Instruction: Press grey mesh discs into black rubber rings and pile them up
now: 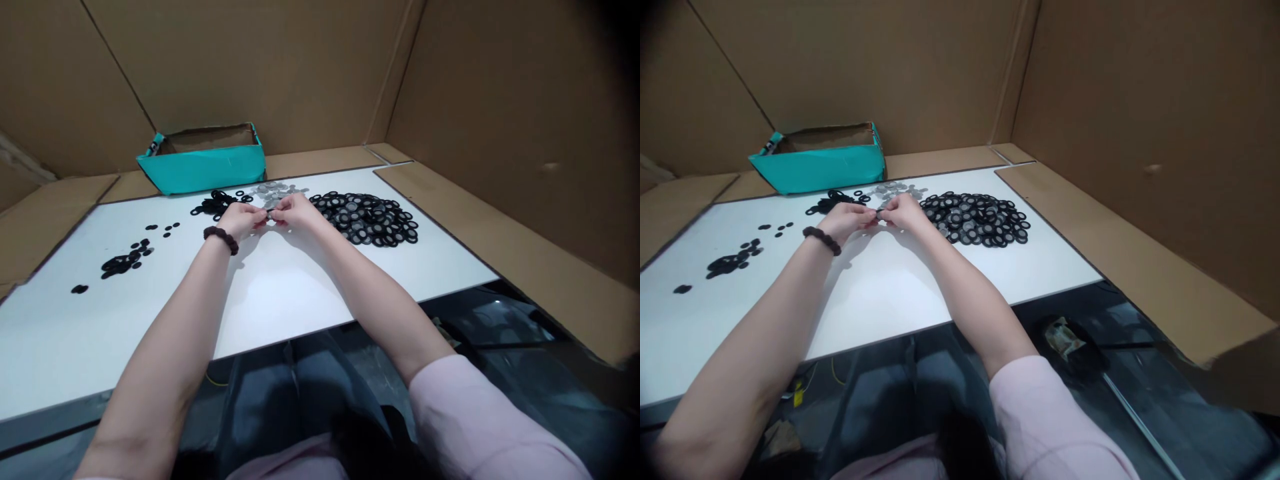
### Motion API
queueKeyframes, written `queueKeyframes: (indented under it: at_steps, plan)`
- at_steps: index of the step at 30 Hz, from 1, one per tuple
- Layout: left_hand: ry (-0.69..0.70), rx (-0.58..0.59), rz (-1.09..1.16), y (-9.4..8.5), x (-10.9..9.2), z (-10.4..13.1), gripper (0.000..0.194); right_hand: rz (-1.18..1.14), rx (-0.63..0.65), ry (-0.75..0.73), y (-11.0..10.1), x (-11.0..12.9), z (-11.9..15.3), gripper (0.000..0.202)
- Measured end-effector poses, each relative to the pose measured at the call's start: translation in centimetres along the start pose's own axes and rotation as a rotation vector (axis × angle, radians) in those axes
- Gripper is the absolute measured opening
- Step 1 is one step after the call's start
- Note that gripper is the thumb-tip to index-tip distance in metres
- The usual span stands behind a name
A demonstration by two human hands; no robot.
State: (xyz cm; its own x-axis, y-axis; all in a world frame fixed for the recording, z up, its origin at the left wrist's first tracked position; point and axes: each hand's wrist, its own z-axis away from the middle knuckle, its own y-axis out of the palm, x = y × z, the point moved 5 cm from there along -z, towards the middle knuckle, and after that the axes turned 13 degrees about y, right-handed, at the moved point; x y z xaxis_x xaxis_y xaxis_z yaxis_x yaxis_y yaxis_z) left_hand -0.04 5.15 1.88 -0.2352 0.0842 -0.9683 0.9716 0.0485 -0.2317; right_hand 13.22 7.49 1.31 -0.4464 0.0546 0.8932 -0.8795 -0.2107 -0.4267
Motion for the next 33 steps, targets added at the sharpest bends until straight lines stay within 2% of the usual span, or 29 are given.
queueKeyframes:
  at_steps: [4, 7, 10, 14, 22, 33]
  plan:
    - [-0.004, -0.063, 0.066, 0.5, 0.1, 0.0, 0.013, -0.013, -0.096, 0.008, 0.2, 0.0, 0.0, 0.021]
    - [0.064, -0.141, 0.051, 0.8, 0.5, -0.3, 0.010, -0.189, -0.109, 0.077, 0.9, -0.5, -0.2, 0.019]
    - [0.185, -0.182, 0.027, 0.8, 0.5, -0.8, 0.009, -0.413, -0.057, 0.162, 1.4, -0.8, -0.1, 0.019]
    - [0.263, -0.107, 0.037, 0.9, 0.1, -1.0, 0.019, -0.520, 0.070, 0.251, 1.4, -0.3, 0.6, 0.021]
    - [0.219, -0.032, -0.051, 0.1, -0.7, -0.7, 0.016, -0.397, 0.162, 0.201, 0.7, 0.2, 1.0, 0.023]
    - [0.153, 0.031, -0.084, 0.0, -0.2, -0.6, 0.002, -0.032, 0.047, 0.004, 0.7, 0.3, 0.4, 0.022]
